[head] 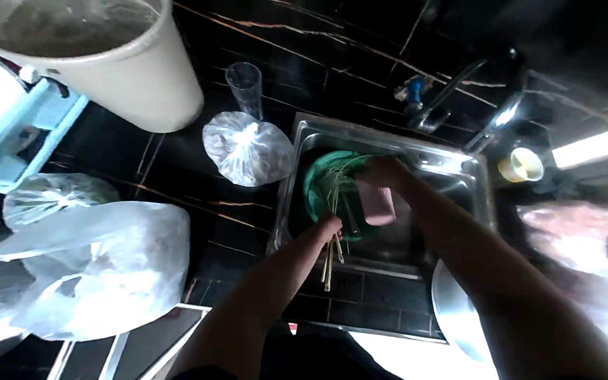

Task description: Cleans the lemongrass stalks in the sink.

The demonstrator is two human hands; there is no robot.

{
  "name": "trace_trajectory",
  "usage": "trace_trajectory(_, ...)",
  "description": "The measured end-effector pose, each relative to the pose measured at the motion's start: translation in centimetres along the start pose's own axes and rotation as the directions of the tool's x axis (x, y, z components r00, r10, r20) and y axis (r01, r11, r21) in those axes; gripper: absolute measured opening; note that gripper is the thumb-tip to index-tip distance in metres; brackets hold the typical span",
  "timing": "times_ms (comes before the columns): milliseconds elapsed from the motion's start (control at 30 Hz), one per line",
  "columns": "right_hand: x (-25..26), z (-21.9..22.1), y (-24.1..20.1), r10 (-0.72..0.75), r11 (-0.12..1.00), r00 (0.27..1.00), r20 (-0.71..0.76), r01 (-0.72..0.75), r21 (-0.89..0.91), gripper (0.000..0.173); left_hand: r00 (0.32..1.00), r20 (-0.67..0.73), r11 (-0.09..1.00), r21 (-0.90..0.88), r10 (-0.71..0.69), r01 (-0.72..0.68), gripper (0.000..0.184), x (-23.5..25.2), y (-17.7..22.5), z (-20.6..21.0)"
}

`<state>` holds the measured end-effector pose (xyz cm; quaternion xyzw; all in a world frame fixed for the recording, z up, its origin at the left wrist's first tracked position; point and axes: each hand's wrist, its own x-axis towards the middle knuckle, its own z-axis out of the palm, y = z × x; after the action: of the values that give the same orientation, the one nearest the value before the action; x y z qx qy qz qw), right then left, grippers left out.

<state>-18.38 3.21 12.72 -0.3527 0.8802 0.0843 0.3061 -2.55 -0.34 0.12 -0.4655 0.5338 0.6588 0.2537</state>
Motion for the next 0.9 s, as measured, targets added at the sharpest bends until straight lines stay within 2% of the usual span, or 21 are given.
trace_trajectory(67, 1.1, -2.0, -1.4, -0.032, 0.994, 0.983, -0.183, 0.050, 0.093, 0.053, 1.000, 0.006, 0.999, -0.037, 0.003, -0.003, 0.035, -0.9, -0.6, -1.0)
trace_trajectory(133, 2.9, -3.7, -3.4, -0.091, 0.964, 0.926, -0.367, 0.174, 0.200, 0.043, 1.000, 0.020, 0.998, -0.060, -0.001, 0.002, 0.029, -1.6, -1.0, -2.2)
trace_trajectory(200, 5.2, -4.9, -5.9, -0.132, 0.914, 0.862, -0.489, 0.297, 0.276, 0.035, 0.999, 0.035, 0.992, -0.123, -0.005, 0.009, 0.021, -1.9, -1.6, -3.3)
trace_trajectory(400, 12.3, -7.1, -12.5, -0.082, 0.900, 0.820, -0.566, 0.305, 0.311, 0.037, 0.998, 0.051, 0.957, -0.290, 0.039, -0.022, 0.017, -2.2, -2.4, -6.2)
trace_trajectory(467, 12.3, -6.7, -12.9, -0.081, 0.874, 0.770, -0.633, 0.360, 0.326, 0.050, 0.997, 0.052, 0.948, -0.317, 0.051, -0.032, 0.023, -1.9, -2.9, -7.1)
trace_trajectory(533, 10.6, -5.5, -12.0, -0.055, 0.842, 0.715, -0.697, 0.408, 0.352, 0.047, 0.997, 0.053, 0.940, -0.340, 0.059, -0.038, 0.030, -1.4, -3.1, -7.8)
trace_trajectory(567, 9.2, -4.1, -11.1, -0.046, 0.836, 0.730, -0.682, 0.402, 0.373, 0.041, 0.997, 0.054, 0.936, -0.350, 0.058, -0.036, 0.029, -1.3, -3.2, -8.1)
trace_trajectory(600, 7.7, -2.0, -9.9, -0.050, 0.833, 0.777, -0.628, 0.379, 0.403, 0.035, 0.997, 0.057, 0.935, -0.353, 0.058, -0.034, 0.027, -1.1, -3.3, -8.4)
trace_trajectory(667, 5.7, 4.3, -7.0, -0.070, 0.816, 0.915, -0.397, 0.282, 0.505, 0.031, 0.997, 0.067, 0.938, -0.345, 0.047, -0.021, 0.025, -0.9, -3.2, -8.7)
trace_trajectory(733, 4.6, 11.1, -4.3, -0.073, 0.815, 0.983, -0.167, 0.155, 0.558, 0.030, 0.996, 0.088, 0.927, -0.376, 0.025, 0.010, 0.027, -0.5, -3.2, -8.8)
trace_trajectory(800, 2.5, 14.2, -2.7, 0.052, 0.859, 0.998, 0.038, -0.064, 0.509, 0.033, 0.995, 0.099, 0.910, -0.414, 0.031, 0.013, 0.028, -0.2, -3.1, -8.7)
trace_trajectory(867, -0.1, 15.0, -1.7, 0.206, 0.899, 0.959, 0.196, -0.265, 0.350, 0.036, 0.997, 0.076, 0.908, -0.418, 0.026, 0.008, 0.028, -0.3, -2.8, -8.2)
trace_trajectory(900, -1.1, 15.4, -1.3, 0.245, 0.912, 0.928, 0.279, -0.319, 0.258, 0.039, 0.999, 0.048, 0.908, -0.419, 0.022, 0.001, 0.028, -0.3, -2.8, -7.8)
